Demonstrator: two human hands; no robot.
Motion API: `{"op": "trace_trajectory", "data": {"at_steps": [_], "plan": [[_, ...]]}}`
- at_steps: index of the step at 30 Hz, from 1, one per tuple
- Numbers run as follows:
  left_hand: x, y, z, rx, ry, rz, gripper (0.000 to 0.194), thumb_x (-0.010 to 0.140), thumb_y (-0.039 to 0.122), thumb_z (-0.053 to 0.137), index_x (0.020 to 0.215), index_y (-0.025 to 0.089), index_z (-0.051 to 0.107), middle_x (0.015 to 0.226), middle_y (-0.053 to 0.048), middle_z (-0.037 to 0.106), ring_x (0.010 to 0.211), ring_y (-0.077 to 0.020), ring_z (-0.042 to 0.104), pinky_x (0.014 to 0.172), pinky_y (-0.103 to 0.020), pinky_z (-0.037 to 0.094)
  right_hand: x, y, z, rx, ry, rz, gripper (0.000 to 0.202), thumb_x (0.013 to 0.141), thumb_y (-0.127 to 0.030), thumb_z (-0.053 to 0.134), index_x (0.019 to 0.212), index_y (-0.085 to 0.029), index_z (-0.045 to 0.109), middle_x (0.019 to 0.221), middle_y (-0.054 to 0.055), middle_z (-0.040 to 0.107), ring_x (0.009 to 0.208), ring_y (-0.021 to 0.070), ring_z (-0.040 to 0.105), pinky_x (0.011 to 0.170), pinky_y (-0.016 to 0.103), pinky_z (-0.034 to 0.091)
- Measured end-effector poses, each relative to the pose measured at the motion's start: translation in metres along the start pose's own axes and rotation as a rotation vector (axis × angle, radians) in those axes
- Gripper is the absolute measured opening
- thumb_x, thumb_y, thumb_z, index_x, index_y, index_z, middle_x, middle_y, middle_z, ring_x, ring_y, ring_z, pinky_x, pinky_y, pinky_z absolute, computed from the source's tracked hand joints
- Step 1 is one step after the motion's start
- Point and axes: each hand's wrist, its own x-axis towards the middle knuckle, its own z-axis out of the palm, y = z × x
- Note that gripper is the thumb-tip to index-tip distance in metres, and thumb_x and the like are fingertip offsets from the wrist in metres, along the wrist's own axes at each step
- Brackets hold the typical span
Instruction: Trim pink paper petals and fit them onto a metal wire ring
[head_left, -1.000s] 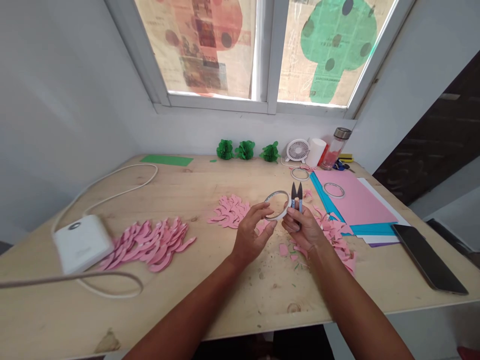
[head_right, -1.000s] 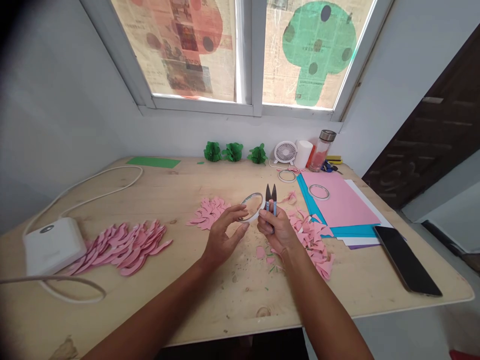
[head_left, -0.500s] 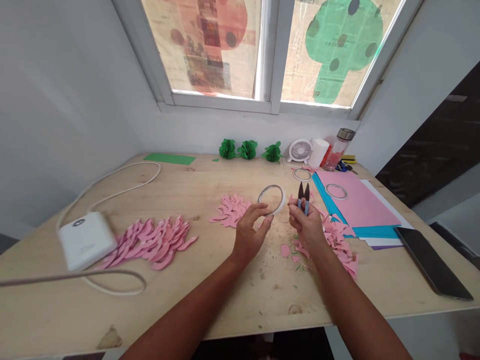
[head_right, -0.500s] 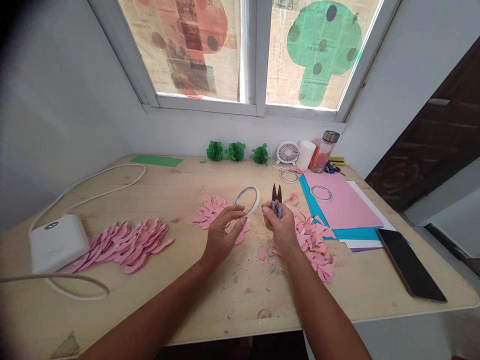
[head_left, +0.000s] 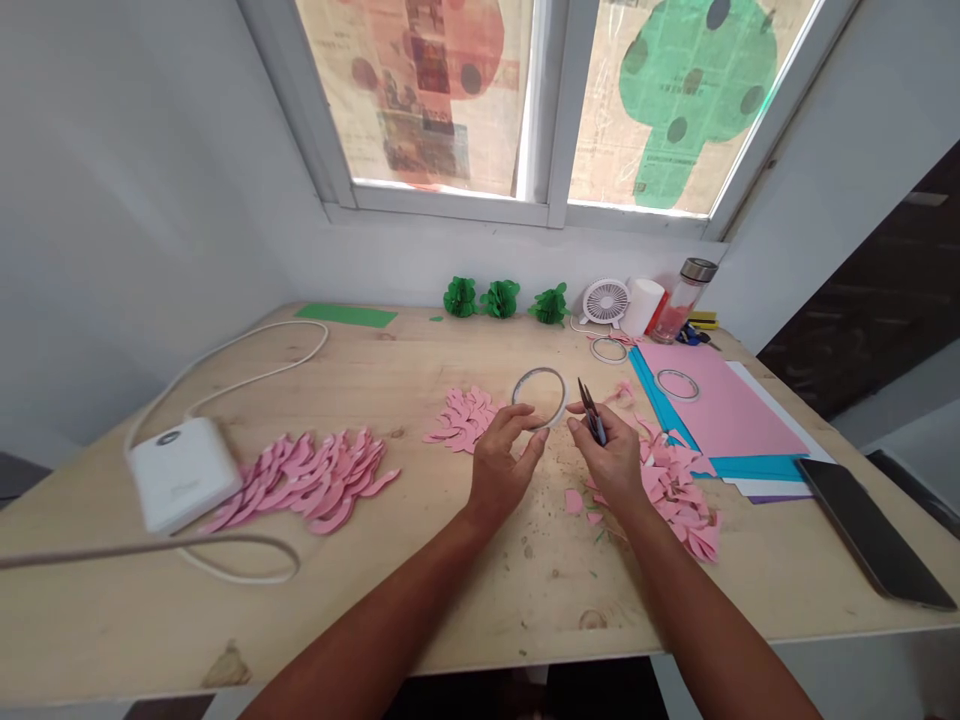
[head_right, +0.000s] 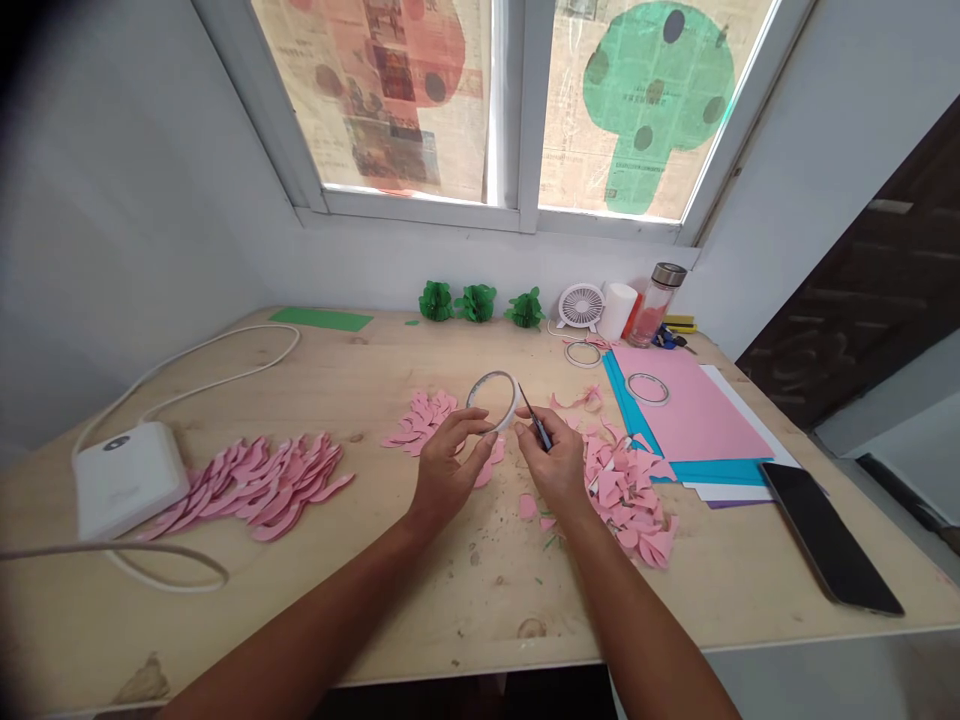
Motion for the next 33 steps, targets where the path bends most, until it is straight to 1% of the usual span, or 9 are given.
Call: {"op": "trace_trajectory", "data": {"at_steps": [3, 8, 13, 19, 21, 25, 26, 30, 33], "plan": [[0.0, 0.0, 0.0, 0.007, 0.004, 0.003, 0.009, 0.08, 0.024, 0.056, 0.083, 0.019, 0.062, 0.099, -0.007, 0.063, 0.094, -0.0177, 0.06, 0.083, -0.033, 0.048, -0.001, 0.002, 0.001, -0.015, -0.009, 0.006, 0.025, 0.075, -0.034, 0.057, 0.092, -0.017, 0.063, 0.053, -0.005, 0.042, 0.045, 0.0081, 0.033, 0.044, 0.021, 0.027], [0.0, 0.0, 0.0, 0.014, 0.01, 0.006, 0.009, 0.08, 0.025, 0.056, 0.083, 0.019, 0.063, 0.099, -0.007, 0.063, 0.094, -0.0183, 0.06, 0.082, -0.033, 0.048, 0.0, 0.007, 0.002, 0.001, 0.014, 0.02, 0.024, 0.073, -0.034, 0.059, 0.089, -0.017, 0.065, 0.054, -0.004, 0.046, 0.046, 0.0084, 0.034, 0.044, 0.022, 0.026], [0.0, 0.001, 0.0, 0.022, 0.001, -0.005, 0.008, 0.079, 0.024, 0.057, 0.083, 0.019, 0.063, 0.1, -0.007, 0.062, 0.095, -0.0182, 0.06, 0.081, -0.033, 0.048, 0.001, 0.004, 0.001, 0.013, 0.011, 0.06, 0.021, 0.072, -0.034, 0.059, 0.085, -0.017, 0.063, 0.053, -0.005, 0.044, 0.045, 0.0078, 0.032, 0.043, 0.021, 0.025], [-0.002, 0.001, 0.0, 0.029, -0.019, -0.019, 0.008, 0.079, 0.024, 0.057, 0.082, 0.019, 0.062, 0.101, -0.007, 0.062, 0.095, -0.0184, 0.059, 0.081, -0.033, 0.048, 0.003, 0.002, -0.001, 0.013, -0.001, 0.074, 0.017, 0.072, -0.034, 0.059, 0.076, -0.017, 0.06, 0.048, -0.006, 0.037, 0.044, 0.0075, 0.03, 0.041, 0.021, 0.022], [-0.002, 0.0, 0.0, 0.034, -0.019, -0.023, 0.008, 0.079, 0.024, 0.057, 0.082, 0.019, 0.061, 0.101, -0.007, 0.062, 0.095, -0.0184, 0.059, 0.081, -0.032, 0.048, 0.001, 0.002, 0.001, 0.028, -0.042, 0.064, 0.017, 0.072, -0.035, 0.059, 0.073, -0.018, 0.059, 0.049, -0.006, 0.038, 0.044, 0.0077, 0.031, 0.041, 0.021, 0.022], [0.0, -0.003, 0.0, 0.026, -0.002, -0.026, 0.008, 0.08, 0.024, 0.056, 0.083, 0.019, 0.061, 0.099, -0.007, 0.062, 0.095, -0.0184, 0.059, 0.081, -0.033, 0.047, -0.003, 0.0, 0.005, 0.049, -0.164, 0.006, 0.017, 0.071, -0.036, 0.061, 0.071, -0.018, 0.06, 0.052, -0.004, 0.043, 0.047, 0.0085, 0.035, 0.043, 0.021, 0.026], [0.001, -0.003, -0.001, 0.023, 0.004, -0.027, 0.008, 0.08, 0.025, 0.056, 0.083, 0.019, 0.06, 0.099, -0.006, 0.062, 0.095, -0.0182, 0.059, 0.082, -0.033, 0.047, -0.003, -0.001, 0.005, 0.055, -0.152, 0.009, 0.018, 0.071, -0.036, 0.061, 0.071, -0.018, 0.06, 0.052, -0.004, 0.043, 0.047, 0.0084, 0.034, 0.043, 0.021, 0.026], [0.002, -0.002, -0.001, 0.016, 0.015, -0.029, 0.007, 0.08, 0.025, 0.056, 0.081, 0.019, 0.06, 0.097, -0.006, 0.063, 0.094, -0.0178, 0.059, 0.082, -0.033, 0.046, 0.0, -0.003, 0.001, 0.101, 0.032, 0.06, 0.018, 0.072, -0.036, 0.06, 0.074, -0.018, 0.058, 0.055, -0.004, 0.043, 0.048, 0.0083, 0.032, 0.043, 0.021, 0.025], [0.001, -0.001, -0.001, 0.011, 0.004, -0.03, 0.007, 0.08, 0.024, 0.056, 0.081, 0.019, 0.06, 0.097, -0.006, 0.063, 0.093, -0.0177, 0.059, 0.081, -0.033, 0.047, 0.003, -0.002, -0.002, 0.115, 0.08, 0.071, 0.019, 0.071, -0.036, 0.061, 0.076, -0.018, 0.058, 0.054, -0.004, 0.04, 0.048, 0.0086, 0.03, 0.043, 0.022, 0.023]]}}
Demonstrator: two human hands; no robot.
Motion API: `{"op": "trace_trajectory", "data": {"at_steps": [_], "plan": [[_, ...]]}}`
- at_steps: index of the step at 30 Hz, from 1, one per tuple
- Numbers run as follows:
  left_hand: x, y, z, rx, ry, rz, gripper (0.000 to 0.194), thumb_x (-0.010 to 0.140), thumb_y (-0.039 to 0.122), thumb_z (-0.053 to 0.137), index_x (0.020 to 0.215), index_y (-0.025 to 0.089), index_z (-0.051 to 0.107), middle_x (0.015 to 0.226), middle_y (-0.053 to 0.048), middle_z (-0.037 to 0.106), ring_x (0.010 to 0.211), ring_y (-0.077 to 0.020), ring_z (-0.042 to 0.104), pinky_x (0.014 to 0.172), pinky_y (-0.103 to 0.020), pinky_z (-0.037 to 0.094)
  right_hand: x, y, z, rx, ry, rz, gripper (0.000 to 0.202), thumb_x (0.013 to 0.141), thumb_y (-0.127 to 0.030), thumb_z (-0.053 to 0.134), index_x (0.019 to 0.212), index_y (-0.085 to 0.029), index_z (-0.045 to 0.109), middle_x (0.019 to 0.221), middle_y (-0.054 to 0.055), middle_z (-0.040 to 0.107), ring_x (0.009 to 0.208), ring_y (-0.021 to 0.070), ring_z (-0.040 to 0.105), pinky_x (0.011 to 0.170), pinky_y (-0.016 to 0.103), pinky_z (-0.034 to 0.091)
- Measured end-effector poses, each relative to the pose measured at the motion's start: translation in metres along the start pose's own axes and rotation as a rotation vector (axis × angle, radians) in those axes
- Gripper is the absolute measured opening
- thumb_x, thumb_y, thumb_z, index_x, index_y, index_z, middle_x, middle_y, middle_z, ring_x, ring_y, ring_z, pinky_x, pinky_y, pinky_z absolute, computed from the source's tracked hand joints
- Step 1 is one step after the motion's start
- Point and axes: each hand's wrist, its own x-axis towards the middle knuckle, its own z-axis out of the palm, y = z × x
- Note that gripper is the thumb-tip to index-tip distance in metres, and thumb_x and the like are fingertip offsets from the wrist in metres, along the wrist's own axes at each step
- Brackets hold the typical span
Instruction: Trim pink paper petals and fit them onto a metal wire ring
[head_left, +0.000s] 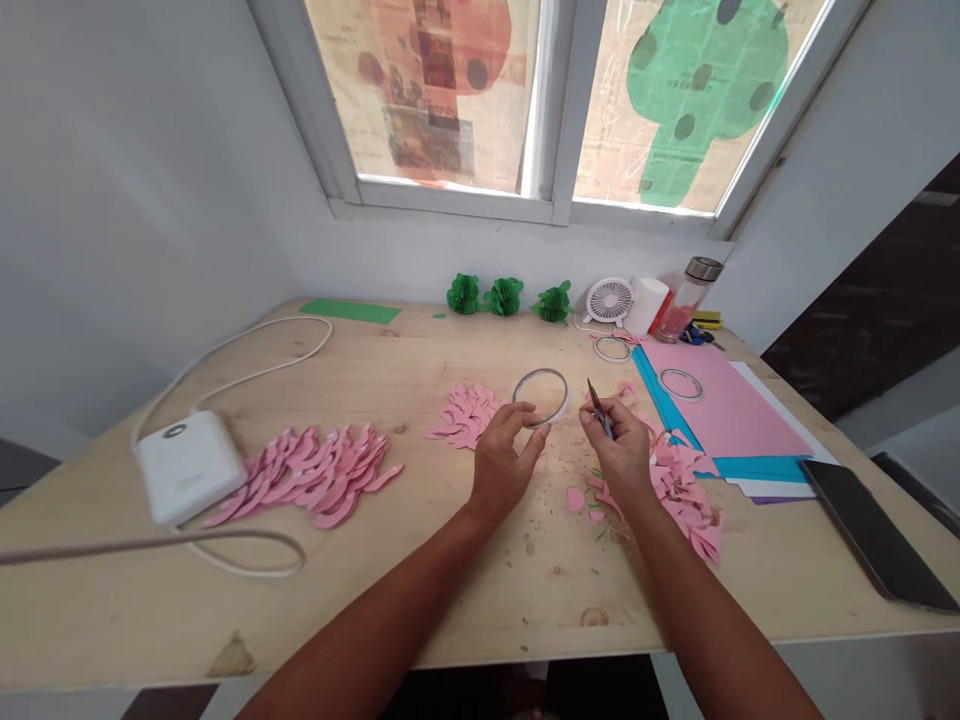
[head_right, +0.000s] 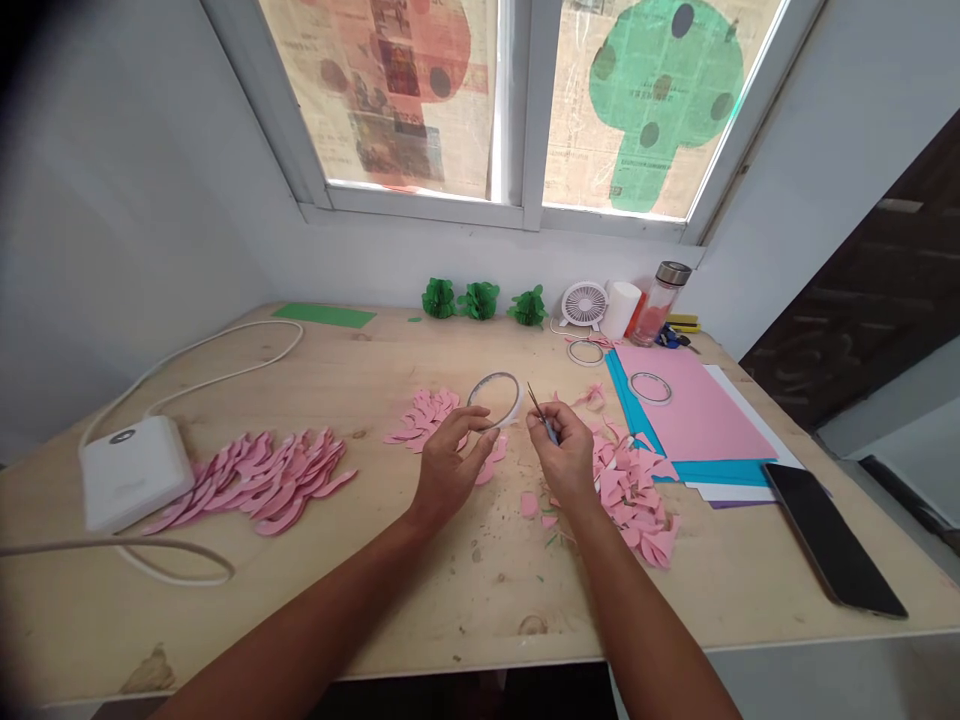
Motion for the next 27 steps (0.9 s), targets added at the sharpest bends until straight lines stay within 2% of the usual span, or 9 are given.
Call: {"op": "trace_trajectory", "data": {"at_steps": [7, 15, 21, 27], "plan": [[-0.001, 0.0, 0.001, -0.009, -0.006, -0.004, 0.007, 0.08, 0.024, 0.056, 0.082, 0.019, 0.06, 0.097, -0.006, 0.063, 0.093, -0.0176, 0.059, 0.082, -0.032, 0.046, 0.0, 0.009, 0.003, 0.024, -0.053, -0.003, 0.021, 0.072, -0.035, 0.061, 0.087, -0.02, 0.06, 0.059, -0.004, 0.041, 0.05, 0.0094, 0.031, 0.046, 0.022, 0.024], [-0.002, 0.001, 0.001, -0.005, -0.013, -0.001, 0.008, 0.079, 0.025, 0.057, 0.083, 0.019, 0.061, 0.097, -0.006, 0.063, 0.093, -0.0181, 0.06, 0.08, -0.033, 0.048, -0.001, 0.008, 0.004, -0.018, -0.134, 0.027, 0.022, 0.073, -0.04, 0.06, 0.074, -0.018, 0.058, 0.055, -0.004, 0.044, 0.049, 0.0087, 0.033, 0.045, 0.022, 0.024], [-0.001, 0.0, 0.0, -0.016, -0.023, 0.002, 0.01, 0.081, 0.025, 0.055, 0.087, 0.02, 0.061, 0.099, -0.006, 0.063, 0.095, -0.0179, 0.059, 0.081, -0.032, 0.047, -0.002, 0.006, 0.002, -0.05, -0.117, -0.009, 0.02, 0.073, -0.038, 0.06, 0.071, -0.018, 0.058, 0.052, -0.005, 0.039, 0.046, 0.0083, 0.03, 0.043, 0.022, 0.021], [0.001, -0.002, 0.0, -0.007, -0.016, -0.005, 0.011, 0.082, 0.024, 0.053, 0.089, 0.019, 0.06, 0.097, -0.006, 0.062, 0.093, -0.0173, 0.059, 0.081, -0.032, 0.047, 0.0, -0.001, -0.002, -0.086, -0.022, -0.062, 0.017, 0.072, -0.034, 0.06, 0.068, -0.019, 0.056, 0.051, -0.005, 0.038, 0.046, 0.0082, 0.03, 0.043, 0.022, 0.022]]}}
